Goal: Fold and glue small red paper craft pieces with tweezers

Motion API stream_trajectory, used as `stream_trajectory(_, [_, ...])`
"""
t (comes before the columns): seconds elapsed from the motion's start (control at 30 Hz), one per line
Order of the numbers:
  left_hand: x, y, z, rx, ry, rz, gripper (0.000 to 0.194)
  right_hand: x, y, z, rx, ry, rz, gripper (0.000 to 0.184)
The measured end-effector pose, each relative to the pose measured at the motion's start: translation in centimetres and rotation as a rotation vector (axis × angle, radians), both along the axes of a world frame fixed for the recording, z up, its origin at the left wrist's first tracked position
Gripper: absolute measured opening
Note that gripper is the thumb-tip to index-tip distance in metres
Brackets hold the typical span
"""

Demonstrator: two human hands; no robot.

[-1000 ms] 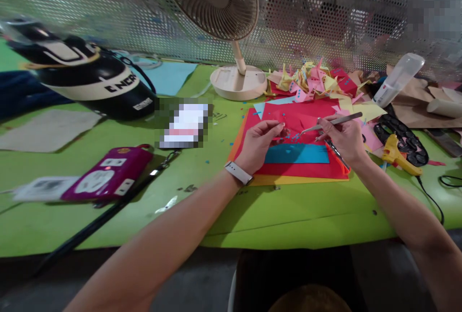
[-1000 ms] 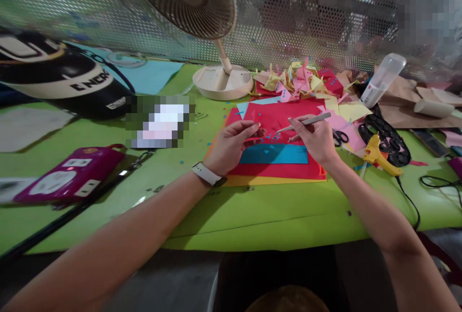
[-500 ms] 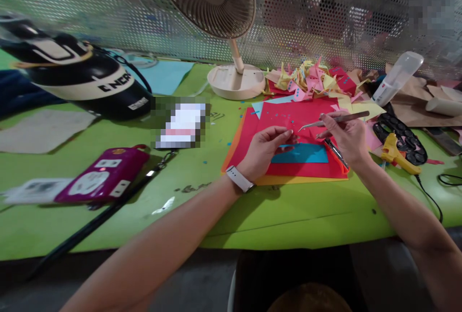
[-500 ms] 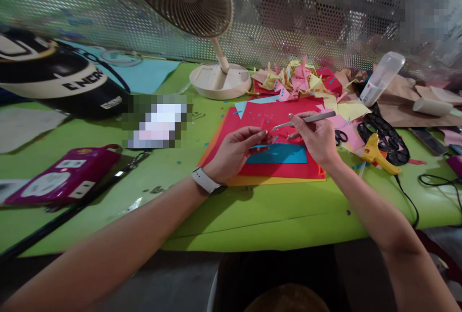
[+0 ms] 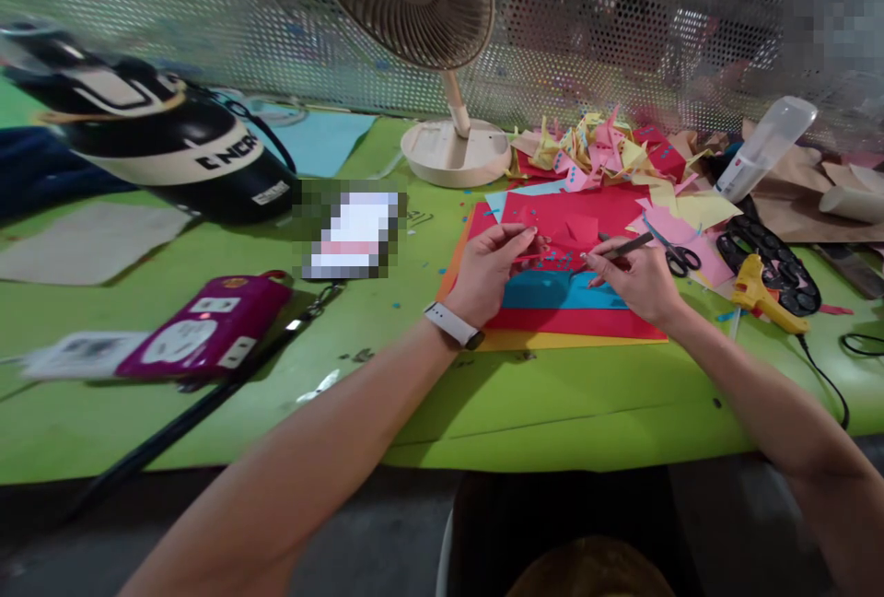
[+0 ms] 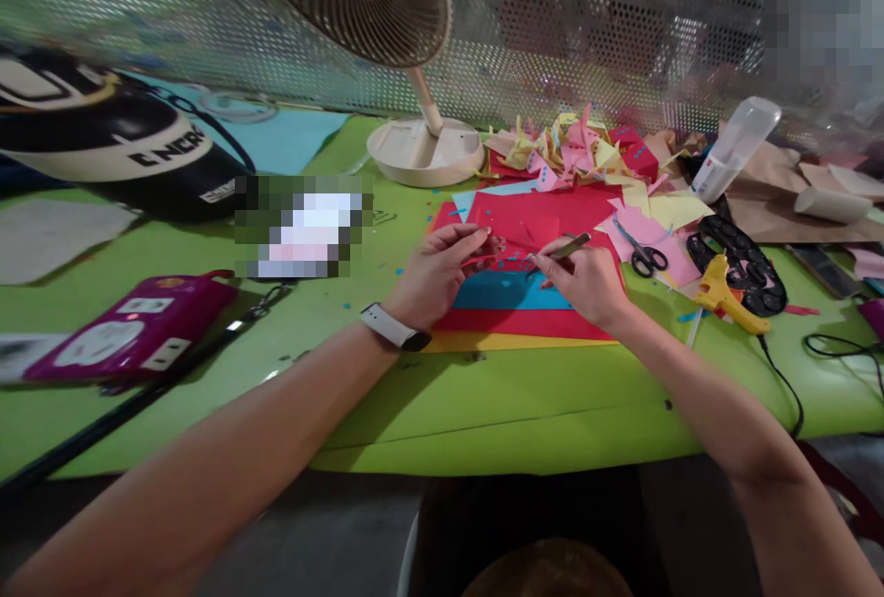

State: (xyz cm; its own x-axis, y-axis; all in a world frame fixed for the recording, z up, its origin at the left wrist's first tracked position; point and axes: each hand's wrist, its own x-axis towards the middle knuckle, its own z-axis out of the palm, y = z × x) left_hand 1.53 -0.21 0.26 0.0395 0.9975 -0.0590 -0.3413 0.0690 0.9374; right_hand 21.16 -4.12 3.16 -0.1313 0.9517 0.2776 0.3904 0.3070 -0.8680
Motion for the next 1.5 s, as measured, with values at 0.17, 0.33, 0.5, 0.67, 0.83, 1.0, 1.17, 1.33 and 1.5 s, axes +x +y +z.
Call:
stream_trajectory(0.17, [0.1, 0.1, 0.0, -0.03, -0.006, 0.003, 0.027, 0.0, -0.2, -0.3, 0.026, -0.077, 0.03, 0.027])
stream_trajectory(0.33, [0.3, -0.2, 0.1, -0.022, -0.007, -0.021, 0.028, 0.1, -0.3, -0.3, 0.031, -0.162, 0.001, 0.026])
stream_trajectory(0.5, [0.3, -0.2, 0.1, -0.025, 0.005, -0.016, 0.028, 0.1, -0.2, -0.3, 0.059, -0.184, -0.007, 0.024])
stream_trajectory(0.67, [0.2, -0.2, 0.1, -0.02, 0.008, -0.023, 0.029, 0.1, 0.0, -0.8, 0.051, -0.239, -0.001, 0.028])
stream_trajectory(0.83, [0.3, -0.2, 0.0, -0.023, 0.003, -0.012, 0.031, 0.1, 0.1, -0.9, 0.071, -0.241, -0.013, 0.027])
stream_trajectory(1.0, [0.4, -0.1, 0.0, -0.032, -0.003, -0.008, 0.031, 0.2, -0.4, 0.4, 0.14, -0.149, -0.05, 0.03])
stream_trajectory(1.17, [0.4, -0.3, -0.1, -0.01, 0.011, -0.024, 0.029, 0.2, -0.3, 0.8, 0.103, -0.097, -0.052, 0.034])
stream_trajectory(1.33, [0.2, -0.2, -0.1, -0.015, -0.001, -0.015, 0.029, 0.5, 0.7, -0.2, 0.086, 0.003, -0.122, 0.034])
stream_trajectory(1.5, [0.4, 0.0, -0.3, -0.027, -0.02, 0.007, 0.028, 0.8, 1.9, -1.1, -0.008, 0.136, -0.151, 0.036])
